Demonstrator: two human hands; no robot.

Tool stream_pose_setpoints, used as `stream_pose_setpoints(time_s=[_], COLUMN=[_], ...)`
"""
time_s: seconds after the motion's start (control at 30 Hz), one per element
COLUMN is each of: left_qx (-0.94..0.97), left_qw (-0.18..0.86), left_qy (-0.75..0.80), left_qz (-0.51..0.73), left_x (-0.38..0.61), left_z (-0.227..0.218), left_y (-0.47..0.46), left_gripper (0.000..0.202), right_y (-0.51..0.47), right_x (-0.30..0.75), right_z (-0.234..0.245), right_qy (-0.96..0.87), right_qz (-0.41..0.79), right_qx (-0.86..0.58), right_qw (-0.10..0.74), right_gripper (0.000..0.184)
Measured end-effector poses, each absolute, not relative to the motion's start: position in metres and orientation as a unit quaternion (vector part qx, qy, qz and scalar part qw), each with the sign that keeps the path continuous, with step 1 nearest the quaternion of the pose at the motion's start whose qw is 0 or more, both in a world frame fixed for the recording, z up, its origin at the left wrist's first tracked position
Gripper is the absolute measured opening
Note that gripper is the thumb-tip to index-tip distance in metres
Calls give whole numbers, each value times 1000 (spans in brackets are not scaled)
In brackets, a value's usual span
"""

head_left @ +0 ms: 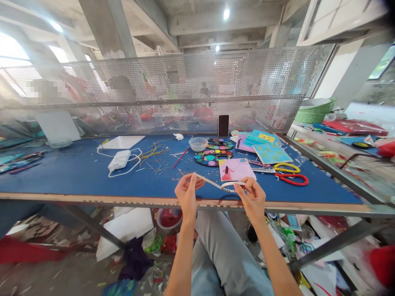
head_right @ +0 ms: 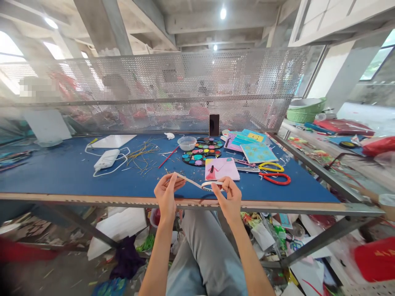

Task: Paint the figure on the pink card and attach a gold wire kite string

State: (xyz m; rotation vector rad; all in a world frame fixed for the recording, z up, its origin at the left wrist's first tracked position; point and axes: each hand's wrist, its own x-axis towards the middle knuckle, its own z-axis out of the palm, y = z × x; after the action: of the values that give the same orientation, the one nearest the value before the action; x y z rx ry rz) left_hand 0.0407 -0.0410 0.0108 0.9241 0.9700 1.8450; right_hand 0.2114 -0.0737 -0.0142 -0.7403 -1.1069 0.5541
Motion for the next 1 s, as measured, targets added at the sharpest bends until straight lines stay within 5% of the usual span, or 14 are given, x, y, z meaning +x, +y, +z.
stream_pose_setpoints(time_s=[1.0], left_qx=[410], left_qw=[468], left_qy=[393], left_qz=[677], left_x=[45], left_z=[10], left_y=[-44], left_gripper=[27], right_y=[-70], right_x=[211], right_z=[-25], right_qy=[-454], right_qz=[295], right_qx=[-356], right_qw=[762], right_gripper=[53])
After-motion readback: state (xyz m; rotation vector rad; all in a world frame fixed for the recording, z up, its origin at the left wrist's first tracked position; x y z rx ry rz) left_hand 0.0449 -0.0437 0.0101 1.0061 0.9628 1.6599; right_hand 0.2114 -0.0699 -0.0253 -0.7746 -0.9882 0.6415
